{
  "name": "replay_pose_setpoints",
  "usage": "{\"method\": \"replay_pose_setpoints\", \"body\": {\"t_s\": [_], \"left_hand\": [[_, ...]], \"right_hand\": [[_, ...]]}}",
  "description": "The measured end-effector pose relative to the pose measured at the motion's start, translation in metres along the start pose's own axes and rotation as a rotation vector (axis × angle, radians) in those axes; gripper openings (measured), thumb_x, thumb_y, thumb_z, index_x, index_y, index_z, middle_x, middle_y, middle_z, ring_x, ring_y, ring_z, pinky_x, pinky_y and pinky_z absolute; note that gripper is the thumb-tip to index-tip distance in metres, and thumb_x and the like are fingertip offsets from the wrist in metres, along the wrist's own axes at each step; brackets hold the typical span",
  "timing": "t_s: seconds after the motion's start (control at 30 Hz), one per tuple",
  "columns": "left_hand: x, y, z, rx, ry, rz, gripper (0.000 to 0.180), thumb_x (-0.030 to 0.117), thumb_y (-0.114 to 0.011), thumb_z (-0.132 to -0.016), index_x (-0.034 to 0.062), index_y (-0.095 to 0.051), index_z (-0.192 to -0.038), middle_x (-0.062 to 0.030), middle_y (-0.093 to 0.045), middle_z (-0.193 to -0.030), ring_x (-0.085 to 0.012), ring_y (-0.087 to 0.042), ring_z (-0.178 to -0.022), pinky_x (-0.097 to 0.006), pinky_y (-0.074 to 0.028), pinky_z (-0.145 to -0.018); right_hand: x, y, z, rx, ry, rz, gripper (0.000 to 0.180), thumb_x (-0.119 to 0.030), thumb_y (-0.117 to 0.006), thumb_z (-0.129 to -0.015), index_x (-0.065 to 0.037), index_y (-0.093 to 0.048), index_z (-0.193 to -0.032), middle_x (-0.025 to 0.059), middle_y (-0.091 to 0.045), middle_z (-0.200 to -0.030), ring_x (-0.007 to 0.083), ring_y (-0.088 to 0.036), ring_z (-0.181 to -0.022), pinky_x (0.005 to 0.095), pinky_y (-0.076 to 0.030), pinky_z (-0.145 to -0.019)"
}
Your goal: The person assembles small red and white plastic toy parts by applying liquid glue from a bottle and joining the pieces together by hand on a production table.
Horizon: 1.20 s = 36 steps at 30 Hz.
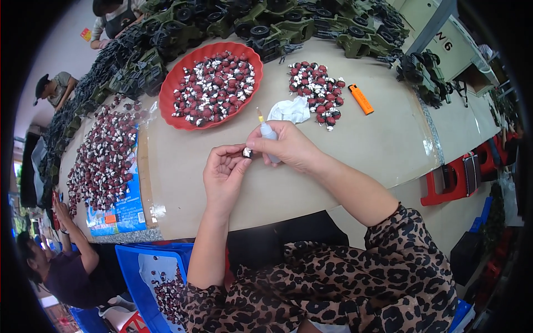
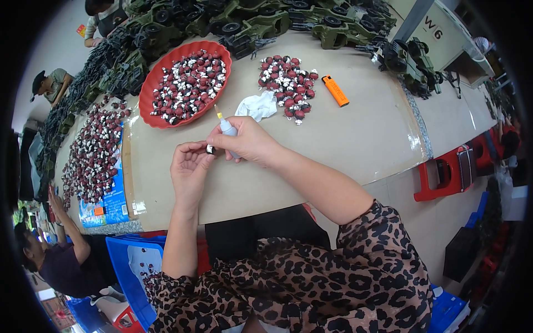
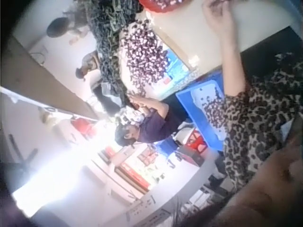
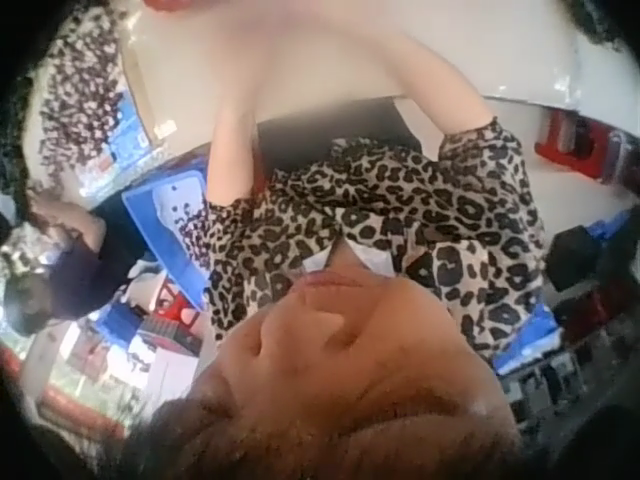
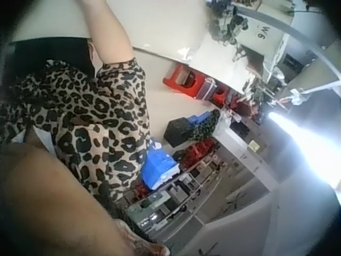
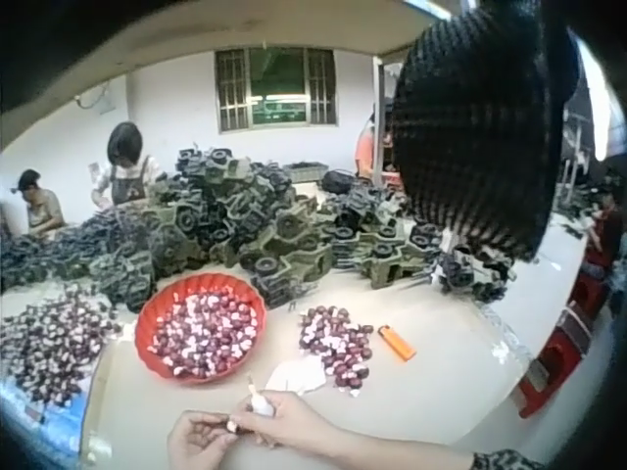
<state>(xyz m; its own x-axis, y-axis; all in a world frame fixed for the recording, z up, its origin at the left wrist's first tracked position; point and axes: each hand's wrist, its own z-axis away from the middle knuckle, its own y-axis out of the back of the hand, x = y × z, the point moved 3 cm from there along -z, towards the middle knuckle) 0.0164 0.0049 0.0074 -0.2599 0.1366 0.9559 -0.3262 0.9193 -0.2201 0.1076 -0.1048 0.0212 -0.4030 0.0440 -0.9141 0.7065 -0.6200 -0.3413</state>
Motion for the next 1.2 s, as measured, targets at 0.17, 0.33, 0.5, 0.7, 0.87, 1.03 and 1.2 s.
{"method": "replay_pose_setpoints", "body": {"t_s": [0.17,0.33,0.5,0.7,0.87,1.03,1.2], "left_hand": [[0.001,0.003,-0.001,0.065,0.035,-0.013,0.030,-0.008,-0.056,-0.072,-0.0044,-0.046,-0.100,-0.0081,-0.051,-0.093,-0.0124,-0.052,-0.085,-0.023,-0.044,-0.075],[-0.006,0.012,-0.006,0.038,0.076,0.037,0.027,-0.005,-0.056,-0.074,-0.0041,-0.052,-0.101,-0.0069,-0.050,-0.092,-0.0126,-0.053,-0.082,-0.022,-0.044,-0.074],[-0.004,0.011,-0.005,0.006,0.101,0.067,0.023,-0.005,-0.054,-0.075,-0.0031,-0.055,-0.098,-0.0069,-0.051,-0.092,-0.0126,-0.054,-0.079,-0.022,-0.046,-0.073],[-0.007,0.012,-0.005,0.035,0.127,0.086,0.022,-0.005,-0.052,-0.075,-0.0042,-0.054,-0.097,-0.0078,-0.057,-0.089,-0.0130,-0.056,-0.077,-0.026,-0.047,-0.073],[-0.008,0.013,-0.007,0.031,0.137,0.132,0.020,-0.007,-0.051,-0.074,-0.0043,-0.055,-0.094,-0.0090,-0.056,-0.089,-0.0150,-0.057,-0.077,-0.028,-0.047,-0.074],[-0.008,0.013,-0.007,0.032,0.093,0.134,0.019,-0.009,-0.051,-0.073,-0.0043,-0.056,-0.090,-0.0103,-0.055,-0.090,-0.0168,-0.057,-0.078,-0.029,-0.048,-0.074],[-0.008,0.013,-0.008,0.028,0.085,0.132,0.018,-0.009,-0.053,-0.073,-0.0049,-0.056,-0.091,-0.0096,-0.054,-0.091,-0.0157,-0.057,-0.079,-0.027,-0.048,-0.074]], "right_hand": [[0.000,0.000,0.000,0.016,0.045,0.206,0.016,-0.018,-0.061,-0.073,-0.004,-0.055,-0.079,0.0003,-0.054,-0.066,0.0039,-0.049,-0.051,0.0179,-0.039,-0.042],[0.005,0.000,-0.003,0.035,0.193,0.235,0.014,-0.013,-0.060,-0.074,-0.003,-0.055,-0.081,-0.0013,-0.052,-0.064,0.0034,-0.048,-0.051,0.0168,-0.037,-0.043],[0.000,-0.001,-0.001,0.040,0.187,0.257,0.016,-0.014,-0.060,-0.072,-0.001,-0.054,-0.079,0.0005,-0.054,-0.067,0.0044,-0.048,-0.053,0.0181,-0.040,-0.045],[0.005,-0.002,-0.001,0.045,0.136,0.287,0.015,-0.014,-0.060,-0.074,-0.002,-0.055,-0.083,-0.0011,-0.052,-0.063,0.0033,-0.046,-0.049,0.0168,-0.036,-0.043],[0.008,-0.004,-0.002,0.026,0.335,0.403,0.014,-0.009,-0.060,-0.073,0.000,-0.055,-0.083,0.0014,-0.056,-0.072,0.0055,-0.052,-0.061,0.0183,-0.042,-0.055],[0.014,-0.003,-0.005,0.040,0.288,0.387,0.014,-0.007,-0.059,-0.072,0.002,-0.055,-0.082,0.0029,-0.057,-0.076,0.0075,-0.055,-0.070,0.0195,-0.044,-0.063],[0.010,-0.007,-0.003,0.052,0.283,0.338,0.013,-0.007,-0.059,-0.072,0.002,-0.056,-0.080,0.0031,-0.057,-0.074,0.0073,-0.055,-0.070,0.0195,-0.044,-0.063]]}}
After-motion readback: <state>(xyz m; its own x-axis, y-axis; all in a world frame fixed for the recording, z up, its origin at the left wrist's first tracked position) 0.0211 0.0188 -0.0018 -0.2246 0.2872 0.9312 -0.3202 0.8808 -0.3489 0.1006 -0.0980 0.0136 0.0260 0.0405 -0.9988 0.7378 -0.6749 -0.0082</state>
